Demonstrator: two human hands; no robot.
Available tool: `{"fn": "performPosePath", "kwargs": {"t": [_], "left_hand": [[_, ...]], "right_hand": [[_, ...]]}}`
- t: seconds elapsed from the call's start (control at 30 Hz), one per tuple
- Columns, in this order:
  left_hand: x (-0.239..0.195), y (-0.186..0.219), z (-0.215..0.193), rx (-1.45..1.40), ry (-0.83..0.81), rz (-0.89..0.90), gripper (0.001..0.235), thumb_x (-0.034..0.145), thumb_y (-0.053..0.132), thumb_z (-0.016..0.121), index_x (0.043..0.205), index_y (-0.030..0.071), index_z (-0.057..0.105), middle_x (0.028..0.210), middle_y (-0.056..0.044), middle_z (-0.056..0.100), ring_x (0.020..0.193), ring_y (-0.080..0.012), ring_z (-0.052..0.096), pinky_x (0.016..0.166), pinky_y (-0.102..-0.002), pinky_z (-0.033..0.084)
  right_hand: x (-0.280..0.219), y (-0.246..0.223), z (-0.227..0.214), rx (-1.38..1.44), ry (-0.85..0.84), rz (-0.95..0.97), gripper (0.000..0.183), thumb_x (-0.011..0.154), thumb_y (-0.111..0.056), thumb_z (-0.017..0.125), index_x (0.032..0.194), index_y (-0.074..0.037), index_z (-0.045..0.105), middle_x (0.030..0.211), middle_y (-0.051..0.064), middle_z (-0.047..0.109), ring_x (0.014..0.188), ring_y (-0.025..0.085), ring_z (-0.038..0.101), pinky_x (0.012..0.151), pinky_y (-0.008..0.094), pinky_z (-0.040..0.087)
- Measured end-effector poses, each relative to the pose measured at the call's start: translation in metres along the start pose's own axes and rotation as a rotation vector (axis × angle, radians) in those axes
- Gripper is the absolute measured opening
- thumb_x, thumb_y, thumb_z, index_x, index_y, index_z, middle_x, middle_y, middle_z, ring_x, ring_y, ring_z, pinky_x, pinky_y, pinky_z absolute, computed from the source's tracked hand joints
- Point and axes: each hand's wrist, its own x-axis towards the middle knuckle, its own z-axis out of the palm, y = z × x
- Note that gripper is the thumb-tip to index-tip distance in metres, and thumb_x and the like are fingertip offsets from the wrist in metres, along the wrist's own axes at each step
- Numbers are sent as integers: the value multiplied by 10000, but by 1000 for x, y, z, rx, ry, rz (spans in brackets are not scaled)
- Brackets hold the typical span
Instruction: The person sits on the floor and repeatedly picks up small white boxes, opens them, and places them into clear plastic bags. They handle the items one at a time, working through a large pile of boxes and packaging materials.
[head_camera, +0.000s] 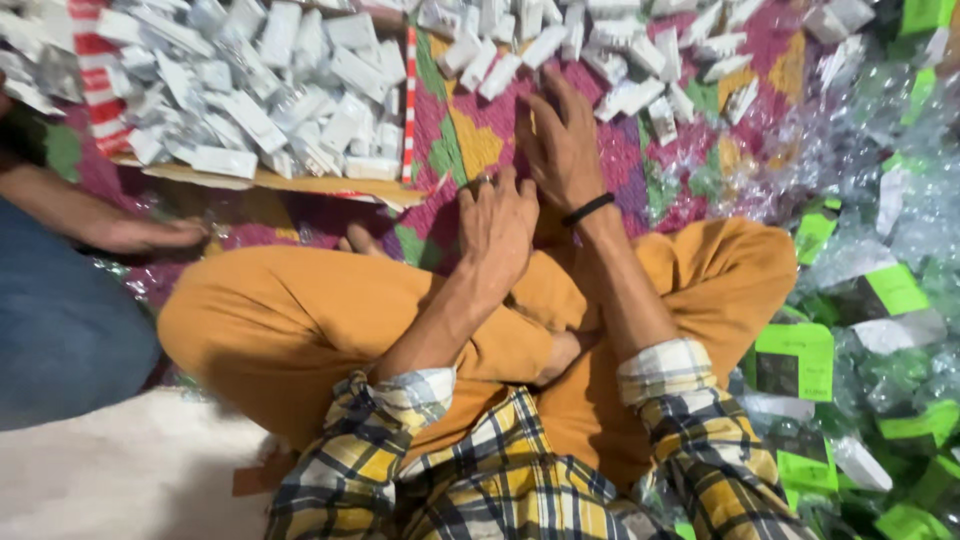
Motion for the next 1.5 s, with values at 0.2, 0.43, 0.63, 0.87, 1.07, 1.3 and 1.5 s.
{"fn": "performPosePath", "kwargs": {"t": [0.2,0.43,0.63,0.87,1.07,1.3,1.5], "left_hand": [[-6,-8,-23,-233,91,16,476,797,219,767,1192,23,588,1168,-197,601,1046,-417,618,873,-619,465],[-3,-21,-37,-379,230,-68,506,864,23,643,1355,8,521,1302,-235,585,1066,-423,603,912,-530,485],[-8,-16,-21,-314,274,109,447,839,10,626,1285,32,606,1254,-165,632,1167,-419,577,993,-566,424],[-11,2,-2,-178,136,150,418,825,134,666,1227,23,637,1187,-167,642,1260,-433,510,1051,-614,350],[-11,3,-10,-375,278,188,453,797,123,693,1240,51,626,1208,-166,643,1276,-437,481,1075,-598,330],[9,7,-8,-922,354,96,436,989,168,610,1368,-19,504,1271,-169,635,1166,-265,672,1023,-423,558],[19,-19,5,-2192,-8,-312,445,1054,241,554,1396,-41,519,1118,-178,690,940,-245,718,814,-360,621]], "right_hand": [[-6,-4,-14,137,-90,182,445,947,-3,644,1390,-9,600,1496,196,544,1387,402,537,1187,452,461],[-11,-20,-86,752,-513,349,273,1007,-61,606,1267,-36,686,1474,142,575,1322,241,590,1056,391,532],[-25,-3,-109,390,-192,675,233,1050,-115,621,1270,-75,686,1278,129,704,1117,213,681,978,353,585],[-21,13,-87,197,-106,420,300,1016,-74,692,1314,-66,661,1467,230,448,1310,324,516,889,330,633],[-12,38,-47,-144,85,350,362,911,-9,772,1251,-103,688,1443,153,554,1114,269,677,892,375,632],[-12,5,-68,434,42,593,356,919,-79,824,1217,-68,631,1162,147,695,878,188,744,758,281,621],[-20,-7,-94,683,-47,254,377,979,-123,889,1230,-10,631,1124,121,690,957,223,716,857,346,665]]}}
